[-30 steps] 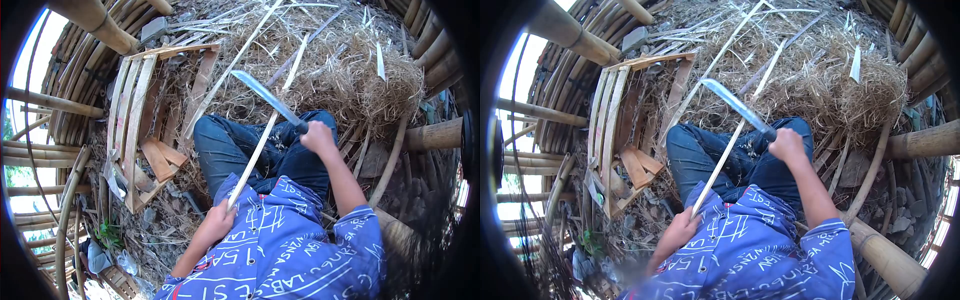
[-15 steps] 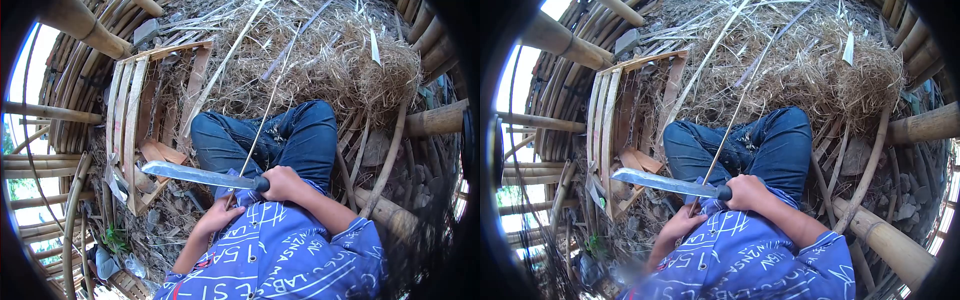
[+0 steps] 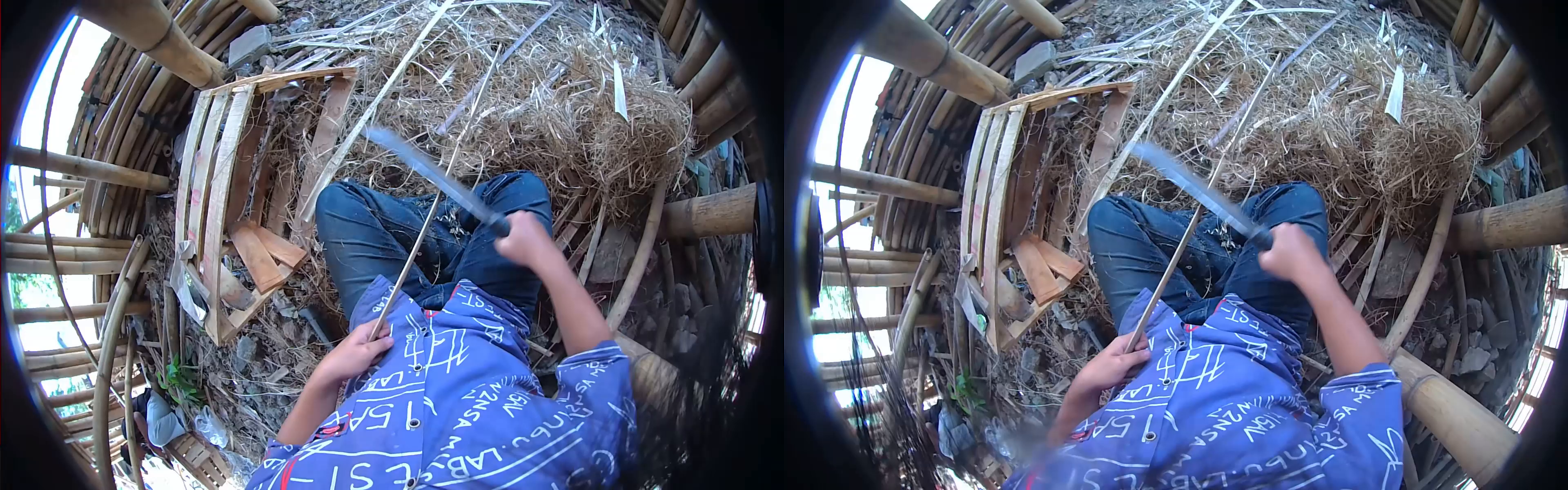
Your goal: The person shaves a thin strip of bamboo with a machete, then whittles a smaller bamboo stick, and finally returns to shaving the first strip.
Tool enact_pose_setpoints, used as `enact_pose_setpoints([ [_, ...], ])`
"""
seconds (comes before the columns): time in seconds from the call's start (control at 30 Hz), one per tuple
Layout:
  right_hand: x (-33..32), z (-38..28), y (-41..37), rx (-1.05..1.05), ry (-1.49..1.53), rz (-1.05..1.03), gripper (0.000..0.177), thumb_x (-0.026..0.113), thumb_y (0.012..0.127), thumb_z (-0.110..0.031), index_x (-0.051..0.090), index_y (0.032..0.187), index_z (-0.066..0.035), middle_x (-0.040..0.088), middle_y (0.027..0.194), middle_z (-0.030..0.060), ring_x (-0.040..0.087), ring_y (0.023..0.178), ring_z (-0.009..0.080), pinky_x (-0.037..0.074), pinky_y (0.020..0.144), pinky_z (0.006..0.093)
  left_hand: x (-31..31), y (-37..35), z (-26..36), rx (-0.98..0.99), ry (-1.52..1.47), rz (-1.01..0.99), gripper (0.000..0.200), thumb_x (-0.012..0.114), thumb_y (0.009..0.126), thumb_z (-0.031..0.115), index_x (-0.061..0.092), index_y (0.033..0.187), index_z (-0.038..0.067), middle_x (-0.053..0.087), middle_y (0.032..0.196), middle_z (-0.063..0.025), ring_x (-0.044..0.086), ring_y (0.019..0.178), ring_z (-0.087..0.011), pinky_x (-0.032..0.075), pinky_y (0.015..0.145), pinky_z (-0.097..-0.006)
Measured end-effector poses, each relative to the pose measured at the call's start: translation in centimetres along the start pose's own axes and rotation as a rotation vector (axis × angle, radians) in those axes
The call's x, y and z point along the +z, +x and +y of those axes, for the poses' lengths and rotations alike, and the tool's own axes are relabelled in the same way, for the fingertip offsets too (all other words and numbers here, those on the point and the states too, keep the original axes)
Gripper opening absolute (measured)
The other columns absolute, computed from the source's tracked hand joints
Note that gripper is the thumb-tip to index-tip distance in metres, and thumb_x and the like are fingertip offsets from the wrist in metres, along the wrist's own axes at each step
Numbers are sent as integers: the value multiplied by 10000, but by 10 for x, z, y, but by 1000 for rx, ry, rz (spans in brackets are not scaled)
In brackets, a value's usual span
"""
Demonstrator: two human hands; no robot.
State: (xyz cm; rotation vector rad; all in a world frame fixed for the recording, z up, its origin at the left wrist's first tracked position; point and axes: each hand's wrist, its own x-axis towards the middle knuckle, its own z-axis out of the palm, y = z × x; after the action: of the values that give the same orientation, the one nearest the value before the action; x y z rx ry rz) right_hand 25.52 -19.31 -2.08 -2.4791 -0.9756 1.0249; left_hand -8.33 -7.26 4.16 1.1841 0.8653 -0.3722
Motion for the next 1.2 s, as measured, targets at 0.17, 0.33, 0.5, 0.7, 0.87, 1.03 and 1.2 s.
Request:
enact_pose_setpoints([
  [0.17, 52, -57, -56, -316, 87, -268, 220, 667, 661, -261, 708, 760, -69, 671, 759, 212, 659, 783, 406, 532, 756, 479, -9, 1, -4, -123, -314, -132, 227, 632, 923, 117, 423, 838, 139, 402, 659, 85, 367, 508, -7, 272, 419, -206],
  [0.33, 44, -60, -49, -335, -100, -217, 196, 678, 604, -239, 722, 754, -122, 682, 745, 185, 670, 770, 382, 542, 751, 463, -8, -2, -10, 7, -45, -25, 136, 621, 912, 118, 492, 887, 86, 407, 728, 81, 393, 612, -21, 322, 504, -219],
  [0.5, 28, -30, -22, -253, -146, -134, 232, 689, 595, -232, 732, 775, -91, 693, 787, 190, 682, 798, 366, 545, 762, 452, 3, -1, 11, -138, -81, -15, 96, 593, 908, 85, 500, 896, 69, 413, 737, 70, 391, 608, -20, 328, 498, -220],
  [0.7, 29, -30, -12, -303, -212, -101, 227, 695, 578, -222, 729, 761, -92, 689, 781, 191, 677, 801, 368, 541, 772, 448, 4, -4, 12, -125, -42, 45, 149, 612, 891, 64, 471, 896, 111, 413, 667, 78, 393, 509, -20, 290, 413, -226],
  [0.87, 16, 3, 2, -79, -224, 34, 207, 676, 646, -246, 726, 778, -94, 698, 829, 192, 678, 834, 367, 539, 793, 453, -8, 2, -14, -21, -141, -88, 170, 608, 893, 73, 445, 891, 122, 412, 664, 76, 382, 502, -29, 288, 414, -217],
  [1.03, -9, 13, 16, 7, -200, 80, 221, 644, 676, -202, 719, 807, -40, 694, 860, 216, 669, 864, 390, 535, 815, 461, -8, 1, -3, -71, -70, -80, 231, 599, 888, 40, 396, 877, 150, 382, 657, 75, 370, 504, -25, 276, 416, -221],
  [1.2, -18, 34, 54, 49, -214, 148, 222, 644, 661, -184, 711, 799, -24, 691, 859, 232, 670, 863, 392, 535, 804, 465, -11, 1, -22, 153, 102, -63, 219, 614, 872, 43, 421, 877, 146, 405, 678, 73, 386, 516, -24, 294, 429, -222],
])
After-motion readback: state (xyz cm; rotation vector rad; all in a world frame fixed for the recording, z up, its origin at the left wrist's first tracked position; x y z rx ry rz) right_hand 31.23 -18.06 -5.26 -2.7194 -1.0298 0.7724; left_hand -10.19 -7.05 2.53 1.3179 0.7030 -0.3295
